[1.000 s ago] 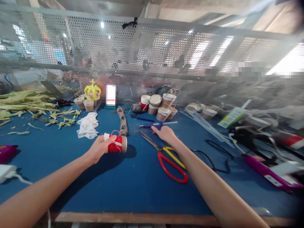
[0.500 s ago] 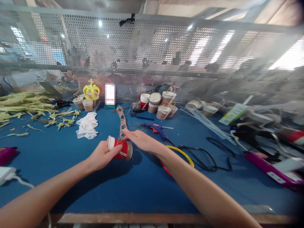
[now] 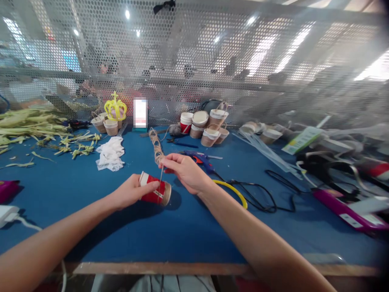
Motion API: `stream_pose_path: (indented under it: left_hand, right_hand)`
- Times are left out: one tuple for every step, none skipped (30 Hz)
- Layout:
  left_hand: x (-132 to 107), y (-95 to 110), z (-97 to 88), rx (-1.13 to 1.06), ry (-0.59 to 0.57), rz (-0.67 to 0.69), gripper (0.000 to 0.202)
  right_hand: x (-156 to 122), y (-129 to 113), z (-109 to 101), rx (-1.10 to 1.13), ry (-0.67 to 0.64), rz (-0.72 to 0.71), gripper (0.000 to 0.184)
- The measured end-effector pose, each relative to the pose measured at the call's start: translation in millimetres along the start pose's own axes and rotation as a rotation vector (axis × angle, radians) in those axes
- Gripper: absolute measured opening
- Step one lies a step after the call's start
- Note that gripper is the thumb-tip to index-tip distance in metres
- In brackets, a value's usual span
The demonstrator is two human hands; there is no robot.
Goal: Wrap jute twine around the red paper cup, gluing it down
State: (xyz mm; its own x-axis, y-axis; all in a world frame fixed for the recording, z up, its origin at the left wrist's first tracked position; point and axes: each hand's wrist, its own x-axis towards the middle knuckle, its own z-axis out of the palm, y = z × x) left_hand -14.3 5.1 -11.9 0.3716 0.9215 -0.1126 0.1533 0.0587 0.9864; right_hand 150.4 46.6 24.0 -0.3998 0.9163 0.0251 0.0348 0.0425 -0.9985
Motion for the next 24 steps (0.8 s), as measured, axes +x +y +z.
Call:
stream_pose_path:
  left_hand:
    - [0.9, 0.5, -0.4, -0.086, 0.007, -0.044, 0.031]
    - [1.6, 1.4, -0.8, -0.171, 0.013, -0.084, 0.029]
    - [2.1, 2.5, -1.1, -0.250, 0.021, -0.118, 0.028]
    - [2.3, 3.8, -1.2, -0.314, 0.027, -0.145, 0.026]
    - [2.3, 5.2, -1.3, -0.366, 0.035, -0.168, 0.025]
    - [2.2, 6.6, -1.4, -0.405, 0.041, -0.189, 0.024]
    - [2.0, 7.9, -1.6, -0.434, 0.046, -0.208, 0.022]
    - [1.8, 8.9, -1.7, -0.458, 0.054, -0.225, 0.021]
    - [1.6, 9.7, -1.9, -0.475, 0.060, -0.240, 0.020]
    - [1.5, 10.2, -2.1, -0.487, 0.064, -0.251, 0.019]
    - [1.5, 10.5, -2.3, -0.493, 0.067, -0.260, 0.019]
    - [1.7, 10.5, -2.3, -0.495, 0.066, -0.267, 0.018]
    - [1.8, 10.5, -2.2, -0.493, 0.061, -0.271, 0.018]
    - [2.1, 10.3, -2.0, -0.488, 0.052, -0.275, 0.018]
    - [2.3, 10.2, -1.6, -0.479, 0.044, -0.279, 0.018]
    - [2.4, 10.0, -1.1, -0.467, 0.039, -0.279, 0.018]
    - [2.4, 10.0, -0.5, -0.452, 0.034, -0.279, 0.018]
    - [2.3, 10.0, 0.0, -0.435, 0.032, -0.276, 0.017]
    - [2.0, 10.1, 0.6, -0.419, 0.030, -0.274, 0.017]
    - [1.6, 10.2, 1.1, -0.403, 0.028, -0.272, 0.017]
    - [1.0, 10.4, 1.5, -0.388, 0.024, -0.270, 0.018]
    - [0.3, 10.5, 1.9, -0.375, 0.020, -0.269, 0.020]
    - [-0.5, 10.7, 2.1, -0.364, 0.014, -0.269, 0.021]
    - [-1.2, 10.8, 2.3, -0.355, 0.007, -0.268, 0.023]
  right_hand:
    - [-1.2, -1.7, -1.7, -0.004, 0.021, -0.012, 0.016]
    - [-2.3, -3.1, -3.6, -0.009, 0.039, -0.024, 0.016]
    - [-3.4, -4.4, -5.4, -0.014, 0.054, -0.034, 0.016]
    - [-4.5, -5.5, -7.3, -0.019, 0.065, -0.043, 0.016]
    - [-5.6, -6.3, -9.0, -0.023, 0.076, -0.054, 0.016]
    - [-6.6, -6.8, -10.5, -0.027, 0.088, -0.070, 0.016]
    - [-7.6, -7.3, -11.7, -0.032, 0.099, -0.091, 0.016]
    - [-8.4, -7.6, -12.6, -0.043, 0.109, -0.118, 0.017]
    - [-9.1, -7.8, -13.3, -0.060, 0.120, -0.149, 0.017]
    - [-9.6, -8.0, -13.6, -0.083, 0.130, -0.178, 0.016]
    - [-9.9, -8.0, -13.7, -0.108, 0.137, -0.201, 0.016]
    - [-10.0, -7.9, -13.5, -0.132, 0.141, -0.217, 0.016]
    - [-10.0, -7.7, -13.3, -0.153, 0.143, -0.229, 0.015]
    - [-9.8, -7.3, -12.9, -0.168, 0.142, -0.239, 0.015]
    - [-9.4, -6.8, -12.5, -0.181, 0.139, -0.249, 0.015]
    - [-9.0, -6.2, -12.1, -0.195, 0.135, -0.259, 0.014]
    - [-8.6, -5.6, -11.7, -0.214, 0.131, -0.267, 0.014]
    - [-8.1, -5.0, -11.3, -0.238, 0.128, -0.273, 0.014]
    - [-7.6, -4.5, -11.0, -0.264, 0.125, -0.277, 0.014]
    - [-7.0, -4.0, -10.7, -0.289, 0.123, -0.279, 0.013]
    - [-6.3, -3.6, -10.4, -0.309, 0.122, -0.278, 0.013]
    - [-5.7, -3.1, -10.2, -0.323, 0.121, -0.277, 0.013]
    - [-5.1, -2.6, -10.0, -0.332, 0.121, -0.273, 0.012]
    - [-4.5, -2.0, -9.8, -0.337, 0.123, -0.267, 0.012]
